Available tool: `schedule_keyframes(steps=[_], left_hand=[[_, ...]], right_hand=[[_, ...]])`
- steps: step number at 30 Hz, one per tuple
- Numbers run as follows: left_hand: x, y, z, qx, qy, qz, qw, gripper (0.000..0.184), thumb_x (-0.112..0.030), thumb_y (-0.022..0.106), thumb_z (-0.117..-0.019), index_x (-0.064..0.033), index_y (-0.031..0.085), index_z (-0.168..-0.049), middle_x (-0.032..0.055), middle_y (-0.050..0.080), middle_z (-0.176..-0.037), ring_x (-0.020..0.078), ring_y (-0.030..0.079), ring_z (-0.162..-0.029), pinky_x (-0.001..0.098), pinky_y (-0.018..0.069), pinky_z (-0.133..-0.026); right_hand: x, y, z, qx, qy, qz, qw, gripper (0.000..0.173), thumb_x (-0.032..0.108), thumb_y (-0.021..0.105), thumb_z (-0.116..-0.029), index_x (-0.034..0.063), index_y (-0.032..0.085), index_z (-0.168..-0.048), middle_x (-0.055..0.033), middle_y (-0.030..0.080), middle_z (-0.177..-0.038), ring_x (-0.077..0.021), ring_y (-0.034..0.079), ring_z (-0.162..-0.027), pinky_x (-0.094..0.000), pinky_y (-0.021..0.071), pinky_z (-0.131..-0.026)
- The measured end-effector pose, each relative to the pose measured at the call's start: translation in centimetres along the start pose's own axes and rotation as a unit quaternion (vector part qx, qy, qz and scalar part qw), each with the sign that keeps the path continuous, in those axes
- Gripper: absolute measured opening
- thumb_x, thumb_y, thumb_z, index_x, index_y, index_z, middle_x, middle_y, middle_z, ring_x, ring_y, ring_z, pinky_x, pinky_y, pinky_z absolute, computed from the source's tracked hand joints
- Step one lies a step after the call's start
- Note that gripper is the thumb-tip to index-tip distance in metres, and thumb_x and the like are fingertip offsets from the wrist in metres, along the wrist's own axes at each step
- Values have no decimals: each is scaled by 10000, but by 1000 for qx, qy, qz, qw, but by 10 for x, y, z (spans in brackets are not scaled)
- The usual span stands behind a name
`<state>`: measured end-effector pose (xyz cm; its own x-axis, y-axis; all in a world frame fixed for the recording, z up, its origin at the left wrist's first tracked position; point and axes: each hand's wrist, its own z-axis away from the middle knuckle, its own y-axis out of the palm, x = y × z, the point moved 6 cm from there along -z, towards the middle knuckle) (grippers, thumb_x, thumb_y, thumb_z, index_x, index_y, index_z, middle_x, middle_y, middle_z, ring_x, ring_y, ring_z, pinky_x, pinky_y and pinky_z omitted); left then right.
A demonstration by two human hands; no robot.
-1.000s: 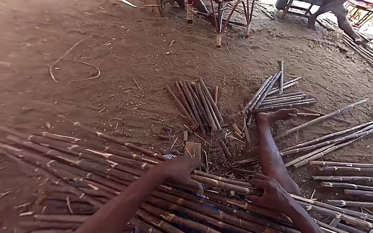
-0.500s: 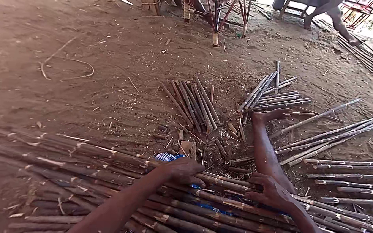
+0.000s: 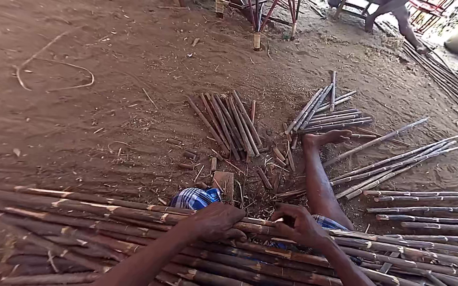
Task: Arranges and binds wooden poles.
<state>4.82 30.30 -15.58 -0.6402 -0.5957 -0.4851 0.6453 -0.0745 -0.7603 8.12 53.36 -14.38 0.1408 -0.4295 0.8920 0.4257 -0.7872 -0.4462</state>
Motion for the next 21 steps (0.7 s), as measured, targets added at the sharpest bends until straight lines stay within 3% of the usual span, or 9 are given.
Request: schedule_keyframes(steps=[4, 8, 11, 14, 18, 21], left_hand=[[1, 2, 4, -8, -14, 0, 1000, 579, -732, 494, -943, -169, 592, -1034, 18, 616, -847, 212, 645, -809, 462, 521, -714], [-2, 0, 5, -2, -21, 4, 1000, 590, -736, 493, -942, -170, 611, -1056, 16, 635, -879, 213, 655, -838, 468, 532, -742], [-2, 0, 5, -2, -17, 4, 1000, 588, -734, 488, -945, -167, 607, -1048, 14, 628, -878, 210, 652, -839, 464, 530, -748], [-3, 0, 3, 0, -13, 4, 1000, 581, -729, 497, -944, -165, 600, -1037, 15, 622, -878, 208, 646, -832, 459, 528, -739], [-1, 2, 2, 4, -4, 6, 1000, 593, -726, 491, -949, -150, 603, -1038, 36, 626, -911, 228, 651, -883, 473, 537, -762], [3, -2, 2, 24, -10, 3, 1000, 602, -722, 484, -954, -147, 600, -1089, 53, 640, -956, 249, 661, -926, 500, 536, -787]], right_hand=[[5, 12, -9, 4, -37, 22, 999, 114, 177, 699, -886, 146, 778, -962, 45, 711, -867, -31, 647, -775, -245, 559, -699], [7, 17, -10, 11, -29, 48, 998, 102, 211, 708, -882, 170, 787, -931, 67, 692, -805, 2, 595, -676, -207, 511, -610], [6, 17, -12, 22, -16, 51, 998, 101, 218, 705, -881, 170, 786, -918, 65, 681, -792, 6, 583, -667, -200, 497, -600], [-1, 15, -17, 34, 69, 28, 997, 114, 246, 707, -870, 186, 796, -910, 81, 692, -774, 1, 596, -664, -224, 505, -611], [-18, 14, -28, 80, 239, 23, 967, 151, 355, 704, -879, 234, 787, -916, 73, 699, -754, -49, 644, -686, -329, 540, -660], [-14, 8, -29, 49, 248, -22, 967, 203, 303, 629, -988, 202, 787, -1066, 32, 708, -804, -81, 640, -707, -327, 534, -694]])
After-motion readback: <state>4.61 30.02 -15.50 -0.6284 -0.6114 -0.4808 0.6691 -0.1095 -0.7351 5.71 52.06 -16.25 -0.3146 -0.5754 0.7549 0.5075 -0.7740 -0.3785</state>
